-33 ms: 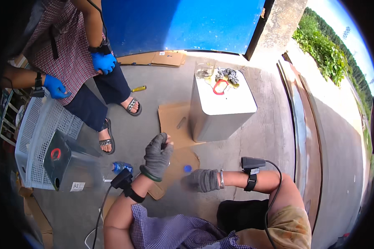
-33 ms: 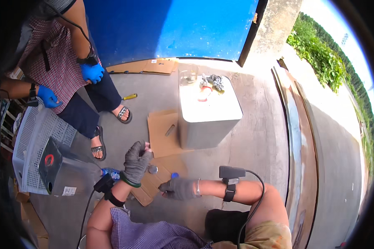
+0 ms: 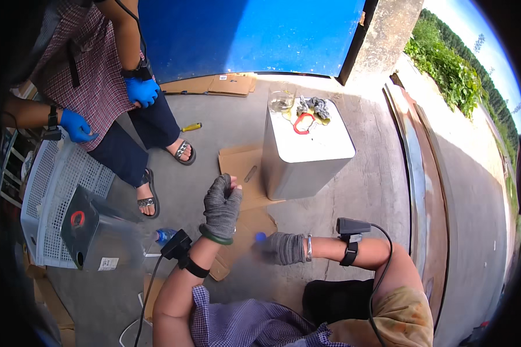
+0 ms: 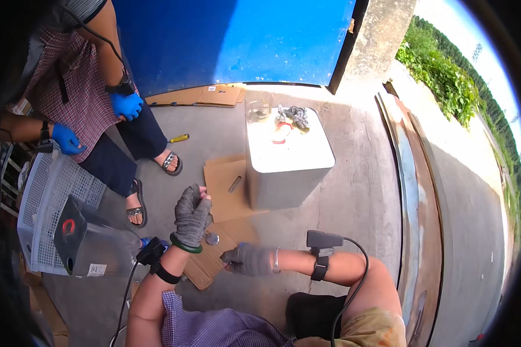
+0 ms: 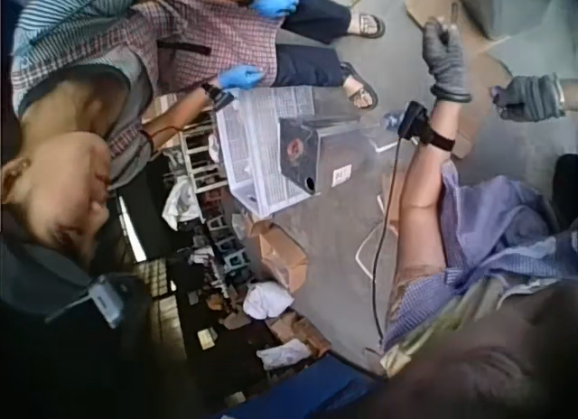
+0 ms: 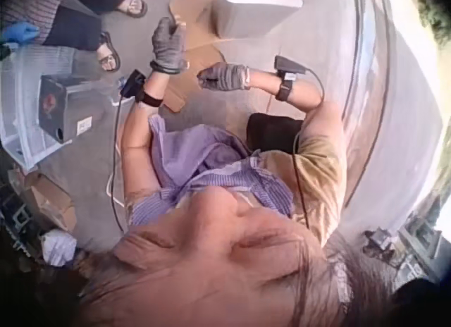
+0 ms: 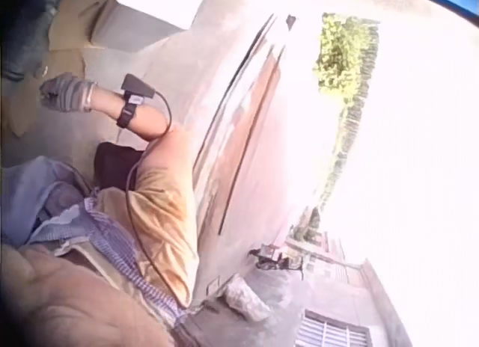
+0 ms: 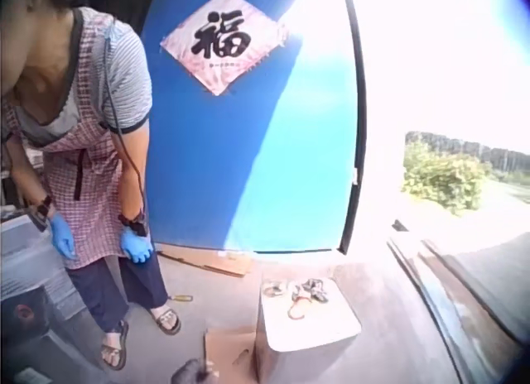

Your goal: Filling metal tins with liquid from a large container and sealing them.

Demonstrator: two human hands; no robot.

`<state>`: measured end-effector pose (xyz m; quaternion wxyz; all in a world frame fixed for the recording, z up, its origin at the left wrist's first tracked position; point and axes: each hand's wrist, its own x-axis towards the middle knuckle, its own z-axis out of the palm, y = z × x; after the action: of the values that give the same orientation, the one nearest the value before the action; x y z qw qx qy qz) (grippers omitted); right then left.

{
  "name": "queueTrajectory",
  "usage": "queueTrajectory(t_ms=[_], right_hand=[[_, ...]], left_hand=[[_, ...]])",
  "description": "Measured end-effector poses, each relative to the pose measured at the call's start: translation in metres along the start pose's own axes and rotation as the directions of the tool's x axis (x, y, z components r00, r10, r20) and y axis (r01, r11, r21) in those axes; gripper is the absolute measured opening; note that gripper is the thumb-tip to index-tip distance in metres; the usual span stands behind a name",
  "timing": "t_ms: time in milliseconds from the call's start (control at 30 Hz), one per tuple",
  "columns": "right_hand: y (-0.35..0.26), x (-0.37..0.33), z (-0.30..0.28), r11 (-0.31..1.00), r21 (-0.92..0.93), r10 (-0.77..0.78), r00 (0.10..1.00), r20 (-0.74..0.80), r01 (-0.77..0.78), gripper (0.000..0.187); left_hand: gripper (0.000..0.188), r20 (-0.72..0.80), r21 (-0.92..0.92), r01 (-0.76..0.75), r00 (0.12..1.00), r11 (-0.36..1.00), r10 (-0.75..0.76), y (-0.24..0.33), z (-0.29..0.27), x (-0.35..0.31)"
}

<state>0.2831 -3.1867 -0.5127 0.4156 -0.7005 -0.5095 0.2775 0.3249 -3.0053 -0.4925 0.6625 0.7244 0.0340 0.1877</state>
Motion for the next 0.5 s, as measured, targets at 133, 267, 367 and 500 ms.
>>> queueTrajectory(t_ms=[133,267,367,500], right_hand=[[-0.019,-0.004,-0.034,0.952,-0.002,0.306,0.951,-0.050,-0.306,0.010],[0.012,-0.090,-0.029,0.805,0.274,0.369,0.806,0.462,-0.526,0.025],[0.021,-0.171,-0.008,0.507,0.517,0.485,0.724,0.490,-0.690,0.030],[0.086,-0.335,0.066,0.424,0.406,0.861,0.500,0.097,-0.809,0.032]], left_hand=[[0.015,-0.250,-0.410,-0.006,0.962,0.912,-0.106,0.028,0.059,0.019],[0.012,-0.136,-0.562,0.158,0.951,0.812,-0.279,-0.001,0.096,-0.010],[0.010,-0.108,-0.698,0.176,0.932,0.694,-0.345,0.015,0.095,-0.001],[0.011,-0.147,-0.819,0.070,0.934,0.570,-0.327,0.062,0.075,0.018]])
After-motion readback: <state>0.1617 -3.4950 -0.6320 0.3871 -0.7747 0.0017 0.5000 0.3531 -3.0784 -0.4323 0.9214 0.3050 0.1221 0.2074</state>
